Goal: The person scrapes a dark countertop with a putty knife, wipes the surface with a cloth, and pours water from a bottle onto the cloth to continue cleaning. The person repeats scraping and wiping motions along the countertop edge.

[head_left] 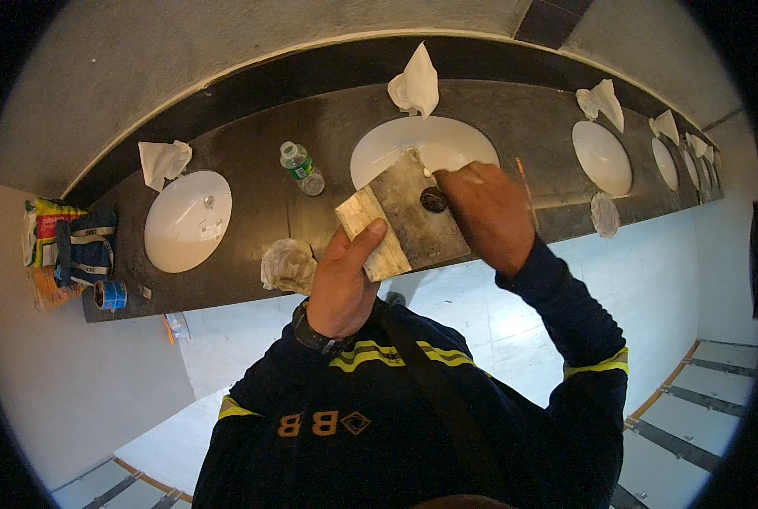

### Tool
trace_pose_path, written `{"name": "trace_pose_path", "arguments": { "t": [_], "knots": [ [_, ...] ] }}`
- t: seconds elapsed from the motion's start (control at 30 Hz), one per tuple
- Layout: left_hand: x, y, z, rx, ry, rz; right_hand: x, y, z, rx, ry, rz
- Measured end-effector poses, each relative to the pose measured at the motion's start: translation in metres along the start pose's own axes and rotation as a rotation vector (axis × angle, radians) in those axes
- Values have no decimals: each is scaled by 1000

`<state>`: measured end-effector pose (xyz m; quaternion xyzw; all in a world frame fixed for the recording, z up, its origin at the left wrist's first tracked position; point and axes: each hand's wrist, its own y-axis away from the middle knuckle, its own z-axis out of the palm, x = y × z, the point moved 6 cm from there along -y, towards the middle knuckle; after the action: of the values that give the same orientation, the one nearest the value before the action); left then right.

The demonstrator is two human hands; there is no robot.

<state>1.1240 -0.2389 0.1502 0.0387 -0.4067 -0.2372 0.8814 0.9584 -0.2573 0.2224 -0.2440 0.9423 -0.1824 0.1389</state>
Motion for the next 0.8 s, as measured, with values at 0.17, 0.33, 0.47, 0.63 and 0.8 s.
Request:
{"name": "trace_pose_path", "arguments": {
  "t": [0.17,0.33,0.47,0.63,0.8],
  "knots": [
    [10,1,-16,60,-476,206,83,43,49,-22,-33,438],
    [21,18,-40,248,-95,150,333,183,119,9,2,1022],
    [22,24,-66,290,-28,123,432,289,178,70,163,1199],
    [34,16,-66,202,-21,168,489,401,185,-139,248,1344],
    [60,55,-103,407,-49,304,394,320,223,258,200,1238]
  ]
}}
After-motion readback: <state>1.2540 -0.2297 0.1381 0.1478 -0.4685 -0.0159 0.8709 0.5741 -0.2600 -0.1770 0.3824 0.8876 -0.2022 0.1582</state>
